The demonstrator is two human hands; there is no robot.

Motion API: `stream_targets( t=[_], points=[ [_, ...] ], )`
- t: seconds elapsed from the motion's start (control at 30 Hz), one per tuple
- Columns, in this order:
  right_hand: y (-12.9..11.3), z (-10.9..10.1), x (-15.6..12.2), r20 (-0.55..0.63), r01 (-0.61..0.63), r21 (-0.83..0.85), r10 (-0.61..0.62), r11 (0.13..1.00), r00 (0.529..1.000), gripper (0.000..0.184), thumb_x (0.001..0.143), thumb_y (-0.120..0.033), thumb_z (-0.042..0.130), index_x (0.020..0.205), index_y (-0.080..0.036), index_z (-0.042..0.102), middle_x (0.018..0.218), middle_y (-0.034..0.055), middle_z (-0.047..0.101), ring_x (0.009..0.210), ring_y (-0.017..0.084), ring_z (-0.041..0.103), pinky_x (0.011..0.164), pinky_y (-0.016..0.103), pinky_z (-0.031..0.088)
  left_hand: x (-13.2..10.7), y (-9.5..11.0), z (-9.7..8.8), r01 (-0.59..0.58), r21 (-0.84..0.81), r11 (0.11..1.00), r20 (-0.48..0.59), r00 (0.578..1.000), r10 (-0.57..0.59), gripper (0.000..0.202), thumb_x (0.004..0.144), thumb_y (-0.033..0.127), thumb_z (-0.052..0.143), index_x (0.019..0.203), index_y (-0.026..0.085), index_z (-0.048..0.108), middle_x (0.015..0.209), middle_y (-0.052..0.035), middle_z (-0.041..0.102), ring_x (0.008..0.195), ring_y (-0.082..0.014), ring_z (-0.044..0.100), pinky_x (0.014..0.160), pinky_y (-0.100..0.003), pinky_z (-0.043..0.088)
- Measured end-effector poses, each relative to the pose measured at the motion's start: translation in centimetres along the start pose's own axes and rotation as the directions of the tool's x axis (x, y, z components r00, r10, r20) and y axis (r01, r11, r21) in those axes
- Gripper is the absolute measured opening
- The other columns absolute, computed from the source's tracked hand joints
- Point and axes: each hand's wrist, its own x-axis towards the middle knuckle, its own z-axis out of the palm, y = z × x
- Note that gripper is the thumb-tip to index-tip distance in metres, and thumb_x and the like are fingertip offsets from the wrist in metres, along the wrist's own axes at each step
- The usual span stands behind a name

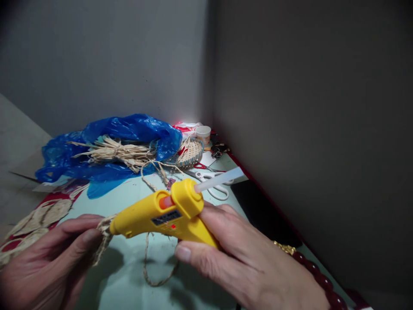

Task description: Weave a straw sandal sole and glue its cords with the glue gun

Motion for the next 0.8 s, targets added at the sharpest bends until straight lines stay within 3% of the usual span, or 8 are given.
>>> stream_targets(
  t=[0.17,0.5,0.8],
  points=[
    [0.0,0.1,-0.1,-0.014,0.019,-0.006,-0.019,1.0,1.0,0.038,0.089,-0.055,0.054,0.068,-0.025,0.064,0.079,0.0011,0.068,0.076,0.022,0.064,0.072,0.029,0.054,-0.1,0.2,0.3,0.029,-0.03,0.999,0.004,1.0,-0.028,0.025,0.058,0.04,0.091,0.073,0.027,0.077,0.083,0.0059,0.074,0.069,-0.0083,0.069,0.063,-0.005,0.054],
    [0.0,0.4,0.1,-0.01,0.036,-0.031,-0.037,0.999,0.999,0.038,0.09,-0.058,0.052,0.079,-0.027,0.072,0.077,0.0016,0.068,0.074,0.022,0.064,0.074,0.031,0.056,0.0,1.9,1.8,0.22,-0.175,0.96,-0.065,0.97,-0.234,0.047,0.023,0.04,0.099,0.059,0.021,0.076,0.065,0.0009,0.073,0.062,-0.0135,0.068,0.057,-0.012,0.058],
    [-0.1,0.7,-0.1,0.003,0.032,-0.039,-0.032,0.999,0.999,0.042,0.091,-0.058,0.05,0.069,-0.024,0.063,0.086,0.0034,0.07,0.081,0.023,0.065,0.075,0.031,0.056,0.0,1.7,2.0,0.352,-0.26,0.899,0.014,0.932,-0.361,0.049,0.025,0.039,0.099,0.064,0.02,0.075,0.071,-0.0014,0.075,0.065,-0.0151,0.068,0.061,-0.017,0.059]
  ],
)
